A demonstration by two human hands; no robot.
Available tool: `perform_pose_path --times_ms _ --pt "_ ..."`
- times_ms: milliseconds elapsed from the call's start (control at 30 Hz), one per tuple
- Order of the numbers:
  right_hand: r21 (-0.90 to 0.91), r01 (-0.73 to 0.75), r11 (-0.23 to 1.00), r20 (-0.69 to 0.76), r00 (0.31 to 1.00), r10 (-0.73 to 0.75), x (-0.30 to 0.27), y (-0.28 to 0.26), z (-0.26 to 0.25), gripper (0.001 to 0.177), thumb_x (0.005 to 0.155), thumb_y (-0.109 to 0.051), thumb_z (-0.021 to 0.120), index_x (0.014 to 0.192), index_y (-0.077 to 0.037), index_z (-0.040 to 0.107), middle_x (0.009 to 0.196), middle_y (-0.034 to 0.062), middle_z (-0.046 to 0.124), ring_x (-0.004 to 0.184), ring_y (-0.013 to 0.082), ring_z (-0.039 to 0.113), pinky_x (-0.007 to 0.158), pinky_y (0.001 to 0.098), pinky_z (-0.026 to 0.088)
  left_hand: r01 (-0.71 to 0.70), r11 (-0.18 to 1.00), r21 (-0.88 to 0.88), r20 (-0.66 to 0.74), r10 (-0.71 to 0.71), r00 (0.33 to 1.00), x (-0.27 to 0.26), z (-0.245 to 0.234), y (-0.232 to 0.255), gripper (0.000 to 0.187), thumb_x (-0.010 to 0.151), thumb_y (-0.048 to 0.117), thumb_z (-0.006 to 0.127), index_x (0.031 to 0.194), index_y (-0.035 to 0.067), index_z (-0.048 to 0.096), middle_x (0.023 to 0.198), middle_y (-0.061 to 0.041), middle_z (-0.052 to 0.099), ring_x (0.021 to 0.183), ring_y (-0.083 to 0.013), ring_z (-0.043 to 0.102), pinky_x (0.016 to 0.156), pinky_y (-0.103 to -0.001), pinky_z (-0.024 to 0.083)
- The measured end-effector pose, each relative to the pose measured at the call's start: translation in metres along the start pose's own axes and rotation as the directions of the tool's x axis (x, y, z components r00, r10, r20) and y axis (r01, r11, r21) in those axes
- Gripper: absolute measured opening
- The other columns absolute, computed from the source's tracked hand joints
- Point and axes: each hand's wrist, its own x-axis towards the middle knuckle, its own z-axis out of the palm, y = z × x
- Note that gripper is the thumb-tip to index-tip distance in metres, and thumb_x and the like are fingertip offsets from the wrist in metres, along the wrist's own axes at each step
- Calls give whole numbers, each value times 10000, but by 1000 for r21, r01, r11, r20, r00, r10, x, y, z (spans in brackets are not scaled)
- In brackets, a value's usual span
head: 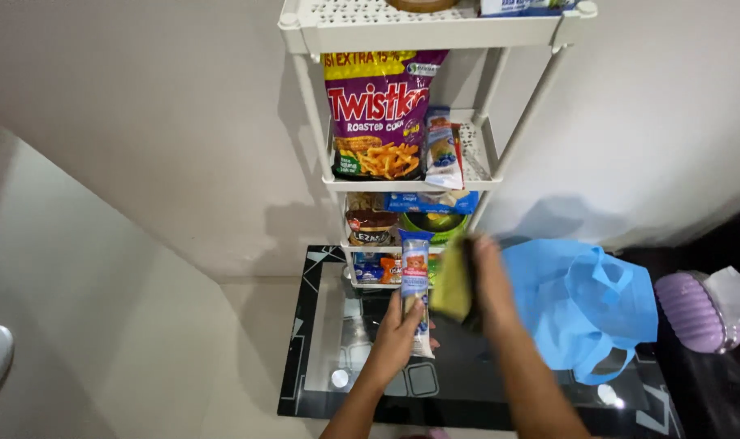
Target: Wiping down snack packages and organizing them on a shelf.
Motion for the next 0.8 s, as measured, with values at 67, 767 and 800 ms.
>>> perform_pose_path --times_ms 67,767,800 --pt "-105 254 961 147 960 -238 -17 49 5 583 927 -417 610 1373 -79 445 1184 81 598 1035 178 564 885 319 467 -151 980 131 -24 156 987 20 -5 -39 498 1053 286 524 1507 125 400 1104 -128 677 892 -244 691 727 -385 603" --pt "-31 224 974 -68 972 -226 50 -36 -41 449 983 -246 619 1368 -71 467 1094 180 658 881 279 670 721 397 542 8 976 217 -33 -1 999 -4 71 37 722 1009 202 501 1646 226 162 1214 -176 633 848 -243 660 751 -409 586" --pt "-186 224 957 -48 971 -236 41 -29 -33 638 962 -233 608 1544 -141 365 1258 236 621 1015 341 669 796 428 527 86 971 223 -104 -64 993 1 69 42 742 964 173 491 1630 237 170 1244 -159 607 841 -267 660 744 -429 592"
